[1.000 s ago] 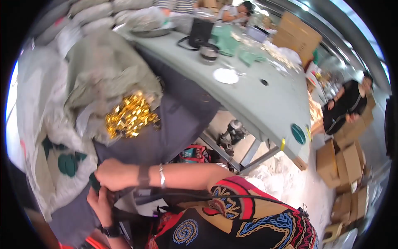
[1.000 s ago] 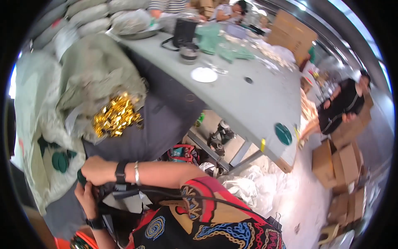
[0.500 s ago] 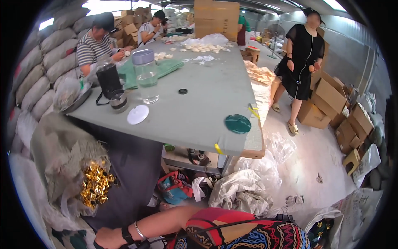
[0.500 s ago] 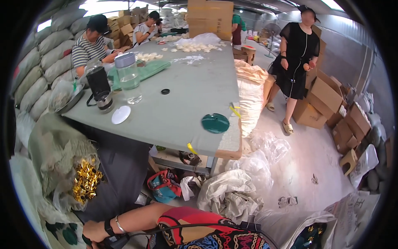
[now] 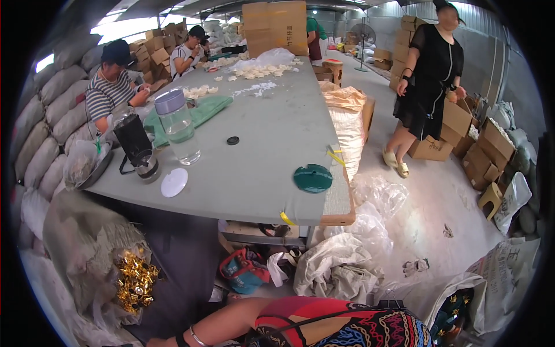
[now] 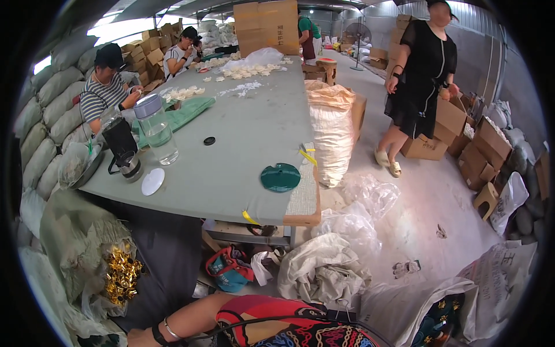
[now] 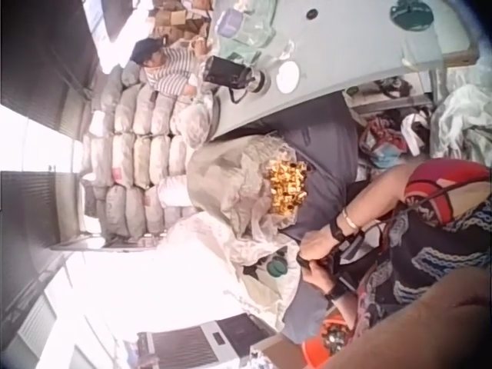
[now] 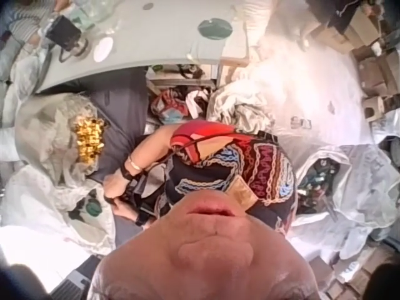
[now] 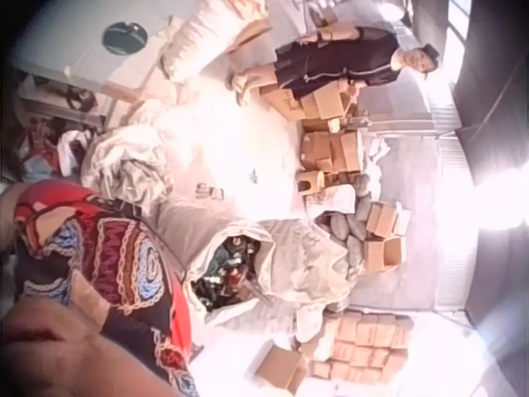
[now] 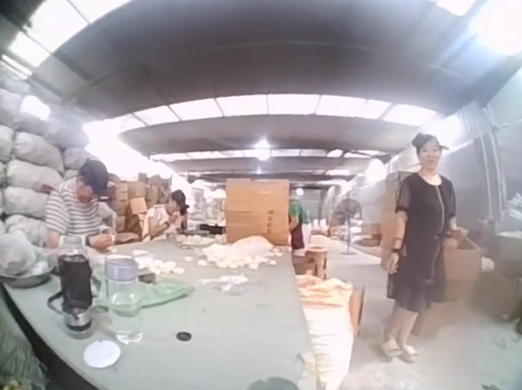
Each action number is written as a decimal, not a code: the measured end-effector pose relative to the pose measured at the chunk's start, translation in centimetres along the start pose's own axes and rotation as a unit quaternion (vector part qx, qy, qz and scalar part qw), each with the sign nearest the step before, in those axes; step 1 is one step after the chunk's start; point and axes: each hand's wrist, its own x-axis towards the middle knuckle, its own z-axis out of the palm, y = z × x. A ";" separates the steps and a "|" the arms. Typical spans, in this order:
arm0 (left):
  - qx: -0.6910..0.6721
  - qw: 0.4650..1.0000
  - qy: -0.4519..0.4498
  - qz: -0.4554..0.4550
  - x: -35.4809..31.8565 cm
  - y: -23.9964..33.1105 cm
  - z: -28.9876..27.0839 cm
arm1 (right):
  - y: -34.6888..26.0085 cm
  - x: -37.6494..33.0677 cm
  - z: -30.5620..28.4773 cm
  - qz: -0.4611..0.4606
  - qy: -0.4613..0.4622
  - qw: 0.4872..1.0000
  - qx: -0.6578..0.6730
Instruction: Assembling plastic decorative components by fitting gold caps onto green circular discs.
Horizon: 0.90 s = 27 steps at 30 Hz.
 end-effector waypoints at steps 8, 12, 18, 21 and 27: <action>-0.057 0.998 -0.002 0.018 -0.2 2.0 1.5 | 0.1 -0.2 -1.1 -0.031 0.004 0.999 0.037; -0.183 0.981 -0.052 -0.028 -0.7 3.3 2.0 | 0.3 -1.1 -2.8 -0.036 -0.081 0.995 0.046; -0.040 0.997 -0.012 -0.066 -0.8 1.5 0.4 | 0.2 -1.1 -3.3 -0.074 -0.111 0.988 -0.079; -0.149 0.986 -0.023 -0.074 -1.0 0.9 0.7 | 0.2 -0.7 -3.3 -0.112 -0.113 0.976 -0.150; -0.139 0.990 -0.013 -0.022 -0.8 1.2 0.9 | 0.9 0.8 -3.2 -0.067 -0.187 0.977 -0.082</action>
